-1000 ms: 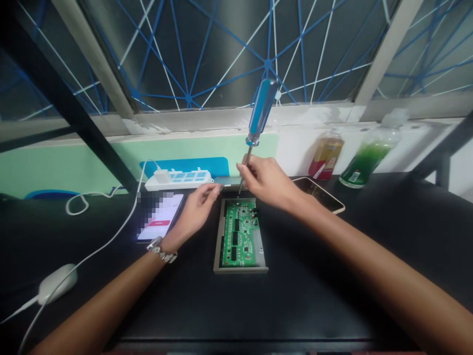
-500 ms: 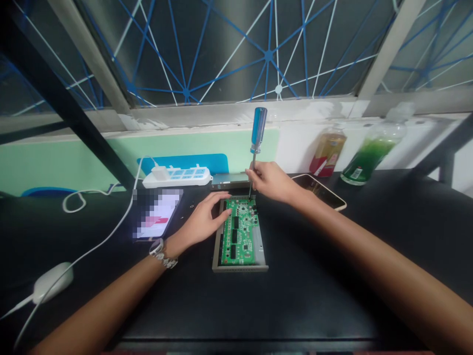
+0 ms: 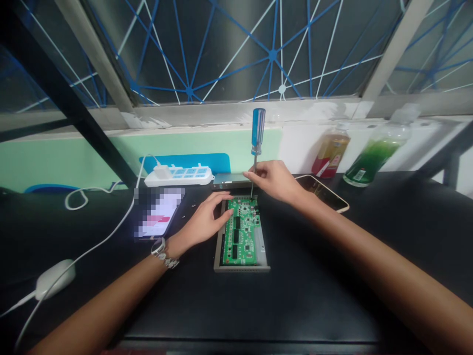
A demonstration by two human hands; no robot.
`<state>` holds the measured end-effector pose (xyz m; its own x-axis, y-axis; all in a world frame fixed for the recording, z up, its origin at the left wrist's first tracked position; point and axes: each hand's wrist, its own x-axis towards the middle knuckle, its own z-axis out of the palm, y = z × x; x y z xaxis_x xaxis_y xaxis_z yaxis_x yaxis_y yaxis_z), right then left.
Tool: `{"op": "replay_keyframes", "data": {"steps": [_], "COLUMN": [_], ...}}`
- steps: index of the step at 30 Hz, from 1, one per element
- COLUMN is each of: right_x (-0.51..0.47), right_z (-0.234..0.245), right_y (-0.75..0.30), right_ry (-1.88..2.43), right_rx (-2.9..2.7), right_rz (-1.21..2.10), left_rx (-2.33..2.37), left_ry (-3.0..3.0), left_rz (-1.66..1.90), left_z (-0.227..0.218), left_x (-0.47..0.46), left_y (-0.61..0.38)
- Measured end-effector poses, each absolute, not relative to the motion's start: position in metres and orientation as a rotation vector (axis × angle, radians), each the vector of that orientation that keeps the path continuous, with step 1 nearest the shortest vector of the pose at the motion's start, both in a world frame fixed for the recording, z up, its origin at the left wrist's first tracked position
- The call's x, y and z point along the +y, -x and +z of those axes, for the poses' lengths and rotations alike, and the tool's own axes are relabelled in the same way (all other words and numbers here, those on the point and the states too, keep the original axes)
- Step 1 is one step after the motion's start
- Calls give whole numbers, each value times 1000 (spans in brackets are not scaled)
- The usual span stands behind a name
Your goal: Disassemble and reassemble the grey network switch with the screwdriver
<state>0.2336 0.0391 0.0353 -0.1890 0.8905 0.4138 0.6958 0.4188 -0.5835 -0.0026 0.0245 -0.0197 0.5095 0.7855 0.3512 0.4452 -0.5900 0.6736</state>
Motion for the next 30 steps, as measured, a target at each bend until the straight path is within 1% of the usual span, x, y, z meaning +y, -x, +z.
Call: {"op": "replay_keyframes", "data": {"steps": [1,5,9,14,21,30], "right_x": [39,41,43,46,50,34], "right_z": [36,40,43,43,36,57], "right_y": [-234,-239,-252,-263,-263,-248], "right_ry": [1332,1247,1208,1237,1242,1189], "right_rx": [-1934,-1845,-1868,-1855,-1784,-1718], "right_rz": [408,843,997,1051,1041,944], "left_rx": [1015,1086,1143,1164,1194,1263], "left_ry": [-2237,-2182,-2158,-2161,-2119,-2121], "left_rz": [893,944,957,963,985,969], "left_z": [-20,-22,-22,-22,-23,-23], "left_x": [24,21,19,19,26,30], "left_y": [2,-4,-10,-13,-12,-16]}}
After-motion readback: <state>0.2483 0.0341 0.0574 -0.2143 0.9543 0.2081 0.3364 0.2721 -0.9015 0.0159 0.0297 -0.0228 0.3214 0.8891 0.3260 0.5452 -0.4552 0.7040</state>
